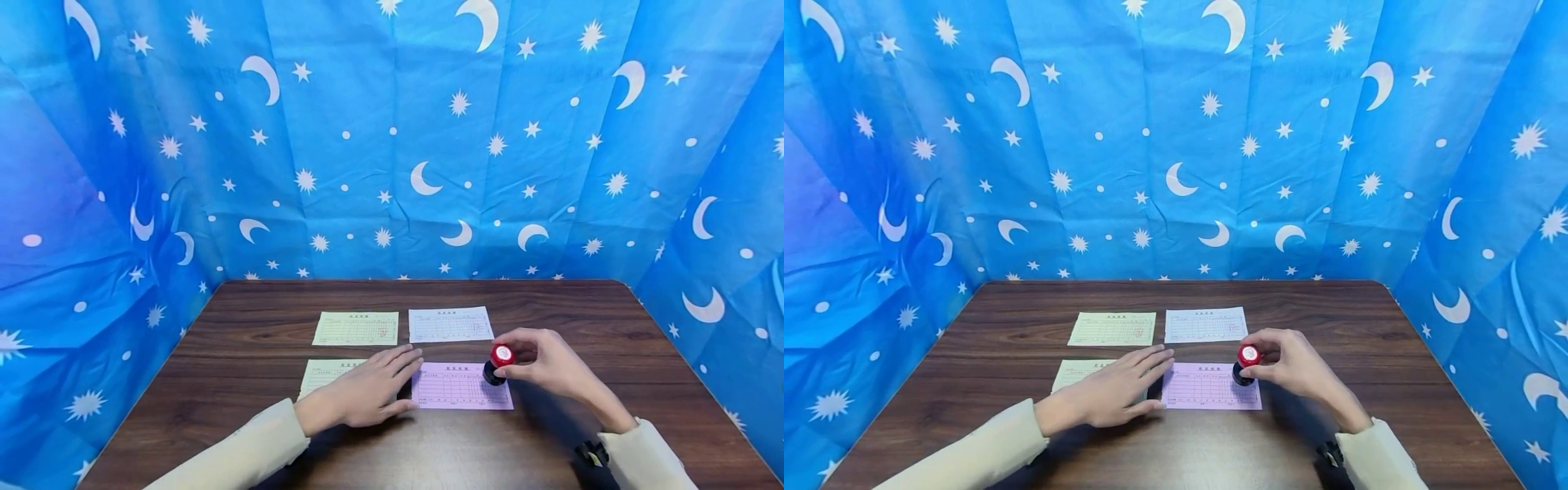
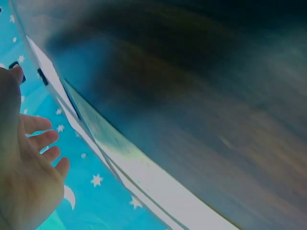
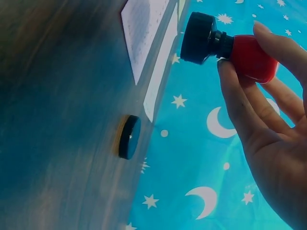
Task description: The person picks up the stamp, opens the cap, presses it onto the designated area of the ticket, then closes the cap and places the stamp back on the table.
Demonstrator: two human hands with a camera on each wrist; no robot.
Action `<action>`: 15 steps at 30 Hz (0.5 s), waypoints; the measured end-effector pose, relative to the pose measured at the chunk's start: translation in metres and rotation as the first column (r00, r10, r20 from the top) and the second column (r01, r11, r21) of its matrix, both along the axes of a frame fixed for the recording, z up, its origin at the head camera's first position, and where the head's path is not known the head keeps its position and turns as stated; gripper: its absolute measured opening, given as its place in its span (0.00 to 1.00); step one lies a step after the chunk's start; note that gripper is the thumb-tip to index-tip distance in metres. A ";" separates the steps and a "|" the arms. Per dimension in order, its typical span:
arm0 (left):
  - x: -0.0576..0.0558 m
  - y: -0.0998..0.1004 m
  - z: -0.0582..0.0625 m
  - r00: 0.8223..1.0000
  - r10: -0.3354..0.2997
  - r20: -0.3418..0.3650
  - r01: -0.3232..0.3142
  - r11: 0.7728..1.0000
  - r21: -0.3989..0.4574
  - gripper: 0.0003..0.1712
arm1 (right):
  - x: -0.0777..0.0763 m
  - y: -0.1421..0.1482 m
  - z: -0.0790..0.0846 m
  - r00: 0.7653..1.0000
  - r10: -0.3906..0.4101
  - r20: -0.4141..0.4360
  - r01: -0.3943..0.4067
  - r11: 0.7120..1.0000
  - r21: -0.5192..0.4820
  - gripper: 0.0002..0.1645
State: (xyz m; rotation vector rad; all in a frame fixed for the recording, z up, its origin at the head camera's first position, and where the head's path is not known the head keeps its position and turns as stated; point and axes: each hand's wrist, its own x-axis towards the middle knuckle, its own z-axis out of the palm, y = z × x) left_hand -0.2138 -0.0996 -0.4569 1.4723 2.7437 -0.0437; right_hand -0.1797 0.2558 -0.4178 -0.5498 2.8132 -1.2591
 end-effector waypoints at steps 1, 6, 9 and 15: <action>0.000 0.003 0.000 1.000 -0.010 0.002 0.010 1.000 -0.008 0.43 | 0.000 0.001 -0.001 1.000 0.001 0.000 -0.001 1.000 -0.003 0.24; 0.000 0.017 -0.005 0.999 -0.042 -0.011 0.042 0.998 -0.047 0.43 | -0.003 0.006 -0.004 1.000 0.002 -0.004 -0.002 1.000 -0.010 0.24; -0.001 0.022 -0.009 0.999 -0.043 -0.028 0.041 0.997 -0.058 0.45 | -0.006 0.009 -0.006 1.000 0.002 -0.007 -0.002 1.000 -0.009 0.24; -0.004 0.028 -0.013 0.999 -0.035 -0.005 0.035 0.997 -0.062 0.50 | -0.010 0.015 -0.009 1.000 0.023 -0.002 -0.023 1.000 -0.006 0.25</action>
